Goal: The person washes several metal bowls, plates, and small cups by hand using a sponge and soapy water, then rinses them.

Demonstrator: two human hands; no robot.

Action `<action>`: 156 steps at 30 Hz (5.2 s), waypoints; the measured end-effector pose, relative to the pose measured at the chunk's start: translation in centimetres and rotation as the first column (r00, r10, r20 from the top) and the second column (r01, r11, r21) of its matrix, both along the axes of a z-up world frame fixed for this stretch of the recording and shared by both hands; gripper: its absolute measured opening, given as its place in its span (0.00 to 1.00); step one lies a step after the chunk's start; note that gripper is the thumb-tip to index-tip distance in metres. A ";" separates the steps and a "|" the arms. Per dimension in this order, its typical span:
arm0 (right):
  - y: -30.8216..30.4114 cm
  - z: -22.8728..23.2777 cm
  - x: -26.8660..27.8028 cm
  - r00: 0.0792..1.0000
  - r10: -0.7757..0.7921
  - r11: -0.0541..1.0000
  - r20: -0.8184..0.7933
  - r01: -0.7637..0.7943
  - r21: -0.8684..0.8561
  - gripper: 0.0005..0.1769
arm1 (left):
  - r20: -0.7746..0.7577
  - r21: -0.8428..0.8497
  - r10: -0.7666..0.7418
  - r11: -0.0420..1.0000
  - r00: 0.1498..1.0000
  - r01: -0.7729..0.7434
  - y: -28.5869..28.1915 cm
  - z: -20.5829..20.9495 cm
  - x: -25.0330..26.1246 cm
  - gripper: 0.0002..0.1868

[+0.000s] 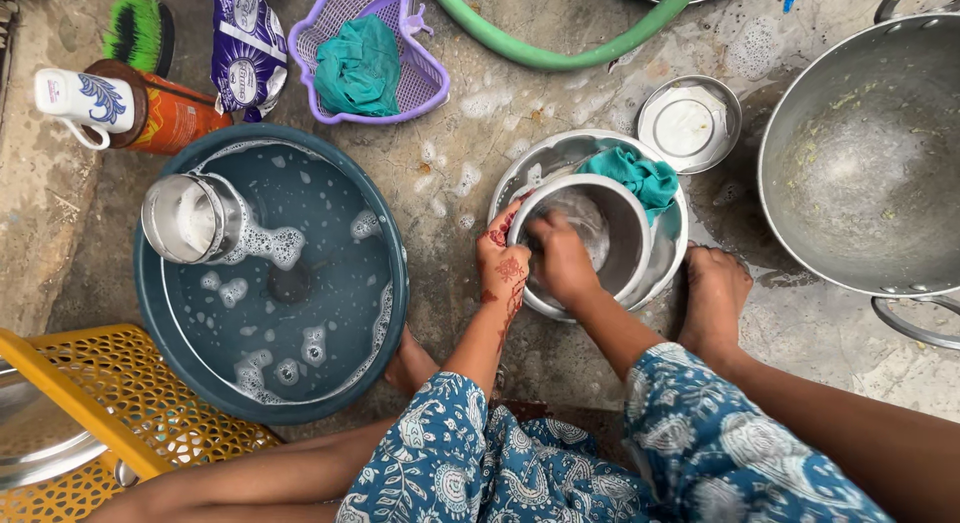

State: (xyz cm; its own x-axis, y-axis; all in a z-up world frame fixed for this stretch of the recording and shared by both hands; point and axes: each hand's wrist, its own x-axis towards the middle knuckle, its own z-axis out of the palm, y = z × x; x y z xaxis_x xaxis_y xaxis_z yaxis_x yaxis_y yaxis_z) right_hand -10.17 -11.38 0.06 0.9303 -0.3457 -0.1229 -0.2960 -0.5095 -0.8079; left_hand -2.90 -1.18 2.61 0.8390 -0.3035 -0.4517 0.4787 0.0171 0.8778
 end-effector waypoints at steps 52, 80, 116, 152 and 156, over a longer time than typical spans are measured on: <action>-5.1 0.9 1.4 0.961 -0.100 0.984 -0.259 0.057 -0.169 0.28 | 0.130 0.321 -0.008 0.946 0.991 -0.035 -2.7 1.8 1.7 0.34; -5.0 4.6 3.2 0.897 0.177 0.928 -0.404 -0.289 -0.235 0.32 | 0.079 0.268 0.173 0.945 0.982 -0.188 -0.7 0.4 -3.0 0.28; -3.7 2.4 -2.5 0.576 0.693 0.604 -0.433 -0.792 -0.088 0.32 | 0.240 0.623 -0.296 0.777 0.925 0.087 1.1 1.1 -2.3 0.07; -2.5 0.9 -2.8 0.753 0.572 0.700 -0.326 -0.655 -0.285 0.31 | 0.262 0.684 -0.397 0.720 0.880 0.122 0.9 1.6 -2.0 0.07; -3.5 1.5 -1.5 0.683 0.593 0.614 -0.428 -0.726 -0.310 0.28 | 0.341 0.657 -0.427 0.746 0.837 0.113 0.1 2.0 -1.5 0.14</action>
